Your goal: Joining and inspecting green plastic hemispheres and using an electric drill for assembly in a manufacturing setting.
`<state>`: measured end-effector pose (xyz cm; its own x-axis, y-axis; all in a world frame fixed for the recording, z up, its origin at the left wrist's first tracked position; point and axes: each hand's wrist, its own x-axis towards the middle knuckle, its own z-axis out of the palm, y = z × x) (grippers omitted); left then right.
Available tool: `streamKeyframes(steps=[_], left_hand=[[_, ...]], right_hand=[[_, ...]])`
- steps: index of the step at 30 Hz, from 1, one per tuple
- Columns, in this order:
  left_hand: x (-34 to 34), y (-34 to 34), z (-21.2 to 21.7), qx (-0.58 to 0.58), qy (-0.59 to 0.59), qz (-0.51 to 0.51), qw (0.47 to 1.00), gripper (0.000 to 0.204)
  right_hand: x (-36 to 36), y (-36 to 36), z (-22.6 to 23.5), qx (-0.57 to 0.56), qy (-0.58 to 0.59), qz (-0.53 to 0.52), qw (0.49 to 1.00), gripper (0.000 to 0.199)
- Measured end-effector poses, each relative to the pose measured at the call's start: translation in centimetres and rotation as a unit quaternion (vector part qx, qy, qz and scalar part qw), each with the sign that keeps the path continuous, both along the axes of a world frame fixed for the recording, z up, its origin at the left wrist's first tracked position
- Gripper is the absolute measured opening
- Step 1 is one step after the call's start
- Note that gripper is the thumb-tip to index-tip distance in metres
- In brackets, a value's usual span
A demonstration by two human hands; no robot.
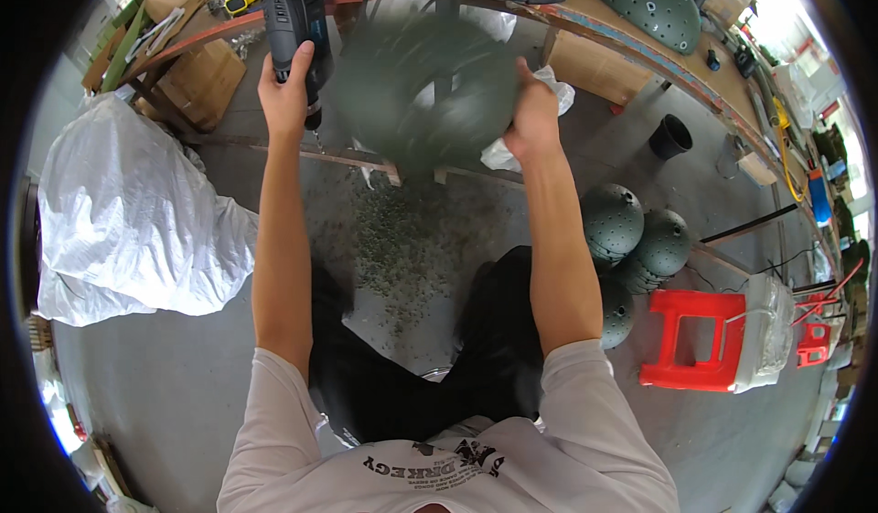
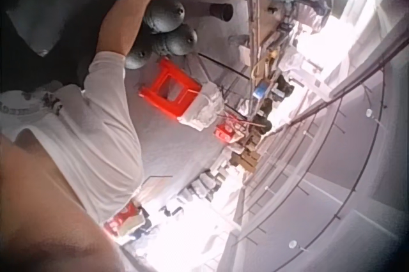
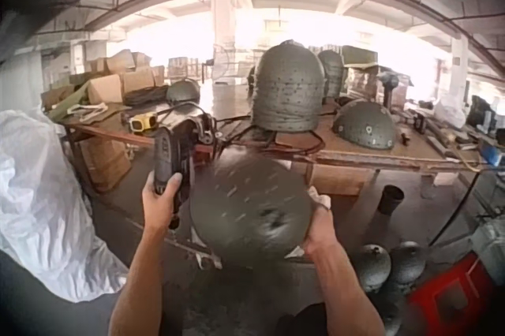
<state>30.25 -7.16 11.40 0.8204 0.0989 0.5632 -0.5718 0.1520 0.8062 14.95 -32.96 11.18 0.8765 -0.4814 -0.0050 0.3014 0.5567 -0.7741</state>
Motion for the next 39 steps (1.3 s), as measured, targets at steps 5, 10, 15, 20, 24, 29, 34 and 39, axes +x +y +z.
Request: streamKeyframes(steps=[5, 10, 15, 20, 24, 29, 34, 39], left_hand=[[0.4, -0.2, -0.7, 0.042, -0.059, 0.129, 0.989, 0.073], [-0.5, 0.5, -0.2, 0.198, -0.108, 0.213, 0.951, 0.085], [-0.5, -0.8, -0.8, 0.206, -0.107, 0.218, 0.948, 0.081], [-0.1, 0.3, -0.4, 0.189, -0.1, 0.211, 0.954, 0.07], [0.7, -0.1, -0.8, 0.153, -0.046, 0.109, 0.981, 0.064], [1.1, 1.9, -0.9, 0.147, -0.008, 0.043, 0.988, 0.055], [-0.7, 0.1, -0.2, 0.082, 0.032, -0.029, 0.996, 0.049], [-0.3, 2.0, -0.1, 0.119, 0.072, -0.027, 0.99, 0.052]], right_hand=[[1.6, 1.3, -2.2, -0.326, 0.174, -0.12, 0.921, 0.041], [-0.4, -0.8, -1.5, 0.055, -0.125, 0.097, 0.986, 0.053], [1.5, -2.4, -2.6, -0.318, 0.306, -0.095, 0.892, 0.059], [0.7, -1.8, -0.4, -0.069, 0.083, -0.037, 0.993, 0.057], [0.5, -1.2, -1.6, -0.355, 0.282, -0.124, 0.883, 0.045], [0.3, 0.1, -0.6, 0.271, -0.181, 0.112, 0.939, 0.052], [0.4, -1.1, -1.7, -0.253, 0.157, -0.093, 0.95, 0.047], [0.4, 0.6, -1.8, 0.204, -0.131, 0.122, 0.963, 0.037]])
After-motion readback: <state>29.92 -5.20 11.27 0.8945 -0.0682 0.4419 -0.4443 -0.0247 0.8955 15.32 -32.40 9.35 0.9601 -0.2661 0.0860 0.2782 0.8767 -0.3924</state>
